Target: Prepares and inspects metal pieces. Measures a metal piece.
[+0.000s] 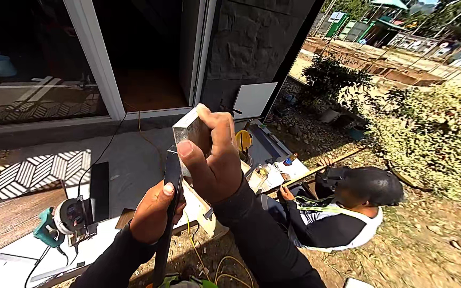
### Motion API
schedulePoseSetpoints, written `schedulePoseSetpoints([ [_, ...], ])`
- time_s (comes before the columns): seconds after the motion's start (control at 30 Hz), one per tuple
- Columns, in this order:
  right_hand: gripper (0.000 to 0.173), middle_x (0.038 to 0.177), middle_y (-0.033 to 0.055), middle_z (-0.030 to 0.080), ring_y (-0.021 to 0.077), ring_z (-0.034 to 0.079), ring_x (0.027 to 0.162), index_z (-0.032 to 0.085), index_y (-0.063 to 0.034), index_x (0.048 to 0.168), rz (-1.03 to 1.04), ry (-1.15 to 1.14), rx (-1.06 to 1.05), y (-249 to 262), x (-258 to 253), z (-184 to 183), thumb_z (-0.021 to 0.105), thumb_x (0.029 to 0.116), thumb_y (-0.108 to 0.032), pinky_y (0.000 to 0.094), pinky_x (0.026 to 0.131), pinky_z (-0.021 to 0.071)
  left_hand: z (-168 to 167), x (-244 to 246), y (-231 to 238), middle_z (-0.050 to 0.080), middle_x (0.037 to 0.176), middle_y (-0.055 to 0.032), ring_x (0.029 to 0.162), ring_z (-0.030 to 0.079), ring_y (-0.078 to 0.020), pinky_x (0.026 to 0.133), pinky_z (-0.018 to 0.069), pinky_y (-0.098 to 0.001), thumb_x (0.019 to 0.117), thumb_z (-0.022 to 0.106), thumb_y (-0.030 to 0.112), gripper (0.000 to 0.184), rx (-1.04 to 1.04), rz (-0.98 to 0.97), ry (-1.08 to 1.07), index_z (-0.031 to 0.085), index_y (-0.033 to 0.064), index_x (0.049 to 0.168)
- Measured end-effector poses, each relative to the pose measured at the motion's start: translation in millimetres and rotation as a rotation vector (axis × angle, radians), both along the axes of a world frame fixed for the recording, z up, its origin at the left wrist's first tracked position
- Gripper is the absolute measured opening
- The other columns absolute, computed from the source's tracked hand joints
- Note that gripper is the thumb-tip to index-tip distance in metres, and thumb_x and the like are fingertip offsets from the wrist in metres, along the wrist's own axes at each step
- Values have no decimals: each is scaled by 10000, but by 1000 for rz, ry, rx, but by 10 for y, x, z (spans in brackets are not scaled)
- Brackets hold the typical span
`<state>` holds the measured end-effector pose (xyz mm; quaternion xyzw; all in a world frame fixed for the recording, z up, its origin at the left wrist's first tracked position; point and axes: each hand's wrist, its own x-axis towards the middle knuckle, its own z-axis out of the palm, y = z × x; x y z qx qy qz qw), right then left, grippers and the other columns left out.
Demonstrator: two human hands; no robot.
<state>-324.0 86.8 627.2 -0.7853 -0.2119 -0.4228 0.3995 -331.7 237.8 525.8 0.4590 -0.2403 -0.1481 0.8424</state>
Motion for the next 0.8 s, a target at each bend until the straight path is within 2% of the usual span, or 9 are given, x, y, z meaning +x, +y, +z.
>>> schedulePoseSetpoints([
  [0.07, 630, 1108, 152, 573, 171, 613, 957, 600, 60, 1323, 22, 71, -34, 30, -62, -239, 483, 1018, -479, 305, 759, 571, -5, 15, 36, 574, 662, 57, 499, 545, -46, 461, 500, -206, 944, 581, 650, 483, 5, 28, -23, 622, 169, 954],
  [0.13, 652, 1130, 163, 609, 180, 630, 989, 621, 55, 1312, 27, 148, -30, -25, -95, -414, 486, 1018, -511, 327, 796, 578, -6, 36, 85, 562, 658, 53, 499, 534, -48, 462, 492, -206, 944, 580, 655, 495, 5, 35, -17, 623, 162, 926],
  [0.23, 668, 1178, 161, 621, 137, 634, 1038, 562, 75, 1320, 26, 101, 73, -163, -25, -225, 473, 1036, -523, 308, 868, 565, 9, 17, 86, 560, 642, 60, 492, 536, -37, 460, 490, -195, 920, 607, 671, 502, 4, -9, 16, 623, 173, 867],
  [0.33, 672, 1202, 173, 586, 155, 618, 1045, 505, 79, 1377, 19, -1, 78, -156, 47, 92, 448, 1046, -503, 319, 886, 552, 14, 9, 46, 566, 645, 62, 501, 549, -38, 468, 500, -198, 912, 620, 669, 495, -14, -74, 15, 637, 176, 871],
  [0.4, 660, 1173, 174, 598, 165, 630, 994, 536, 86, 1363, 32, 7, 36, -57, 40, 41, 445, 1037, -482, 310, 812, 575, 24, -4, 28, 569, 649, 61, 502, 550, -41, 468, 502, -203, 906, 626, 672, 492, -20, -84, 22, 639, 180, 875],
  [0.5, 645, 1148, 162, 598, 179, 627, 1002, 600, 58, 1325, 42, 144, -41, -24, -89, -282, 461, 1026, -496, 331, 802, 577, 5, 17, 86, 571, 662, 52, 497, 544, -43, 457, 500, -206, 919, 625, 652, 477, -24, -38, 25, 636, 175, 910],
  [0.57, 644, 1129, 162, 619, 174, 634, 989, 620, 59, 1303, 18, 170, -28, -74, -98, -351, 472, 1023, -501, 327, 803, 575, 9, 27, 114, 572, 658, 54, 492, 544, -43, 456, 498, -205, 918, 619, 662, 489, -21, -37, 22, 634, 174, 893],
  [0.7, 646, 1176, 164, 612, 130, 630, 1005, 544, 85, 1345, -20, 46, 59, -131, 0, -23, 471, 1034, -476, 276, 831, 566, 8, -1, 77, 565, 642, 60, 496, 549, -43, 465, 502, -208, 904, 632, 673, 498, -26, -100, 28, 637, 177, 864],
  [0.8, 667, 1160, 174, 598, 168, 630, 971, 540, 84, 1360, 4, 35, 9, -13, -29, 11, 445, 1036, -491, 314, 783, 575, 1, -28, 56, 570, 651, 55, 501, 552, -44, 466, 502, -208, 909, 633, 661, 487, -49, -112, 28, 645, 175, 884],
])
